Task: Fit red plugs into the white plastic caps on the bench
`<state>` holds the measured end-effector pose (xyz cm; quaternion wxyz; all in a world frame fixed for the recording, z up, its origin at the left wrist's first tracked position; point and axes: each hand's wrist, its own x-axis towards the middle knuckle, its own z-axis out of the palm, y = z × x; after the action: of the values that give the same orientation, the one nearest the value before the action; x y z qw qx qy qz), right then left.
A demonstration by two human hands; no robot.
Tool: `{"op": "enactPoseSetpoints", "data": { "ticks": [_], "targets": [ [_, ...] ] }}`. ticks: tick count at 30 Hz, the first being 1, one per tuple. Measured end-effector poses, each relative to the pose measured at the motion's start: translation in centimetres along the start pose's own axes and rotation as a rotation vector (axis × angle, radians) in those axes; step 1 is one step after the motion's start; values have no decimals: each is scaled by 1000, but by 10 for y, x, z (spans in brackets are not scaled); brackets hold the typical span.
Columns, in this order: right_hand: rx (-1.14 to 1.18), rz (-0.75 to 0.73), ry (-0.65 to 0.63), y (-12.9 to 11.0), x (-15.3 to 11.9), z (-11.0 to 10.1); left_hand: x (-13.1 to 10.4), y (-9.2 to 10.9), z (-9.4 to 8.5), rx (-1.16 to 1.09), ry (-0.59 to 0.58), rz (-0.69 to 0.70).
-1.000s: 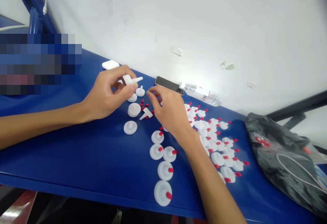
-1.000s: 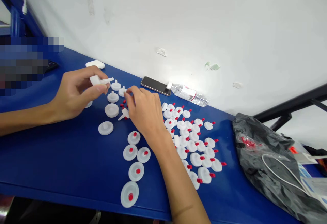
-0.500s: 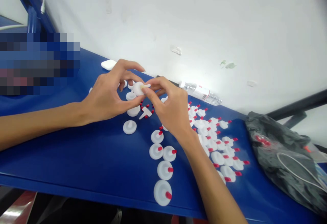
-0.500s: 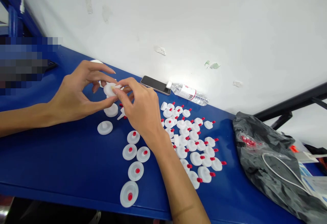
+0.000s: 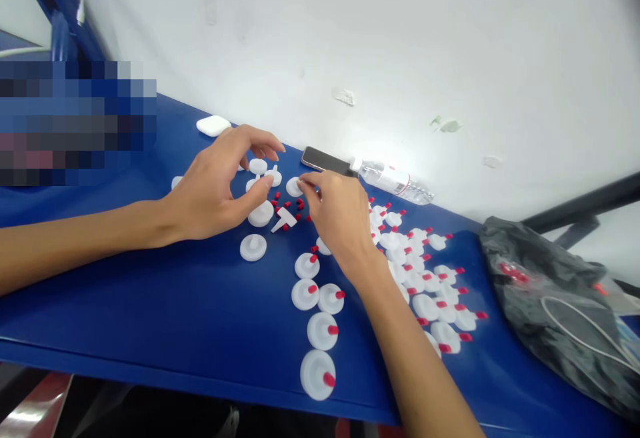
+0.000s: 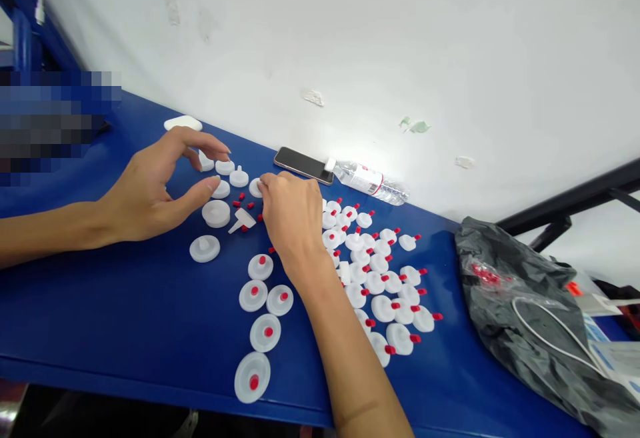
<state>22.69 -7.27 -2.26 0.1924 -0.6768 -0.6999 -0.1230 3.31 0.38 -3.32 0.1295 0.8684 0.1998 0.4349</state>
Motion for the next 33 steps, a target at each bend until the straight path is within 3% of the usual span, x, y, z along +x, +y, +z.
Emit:
{"op": "enactPoseSetpoints", "data": {
  "ticks": [8,33],
  "targets": [
    [-17,39,-79,2,-1,7,1,-1,1,27,-18,42],
    [-58,49,-134,-5,-4,2,-6,0,4,24,-181,150]
  ]
}}
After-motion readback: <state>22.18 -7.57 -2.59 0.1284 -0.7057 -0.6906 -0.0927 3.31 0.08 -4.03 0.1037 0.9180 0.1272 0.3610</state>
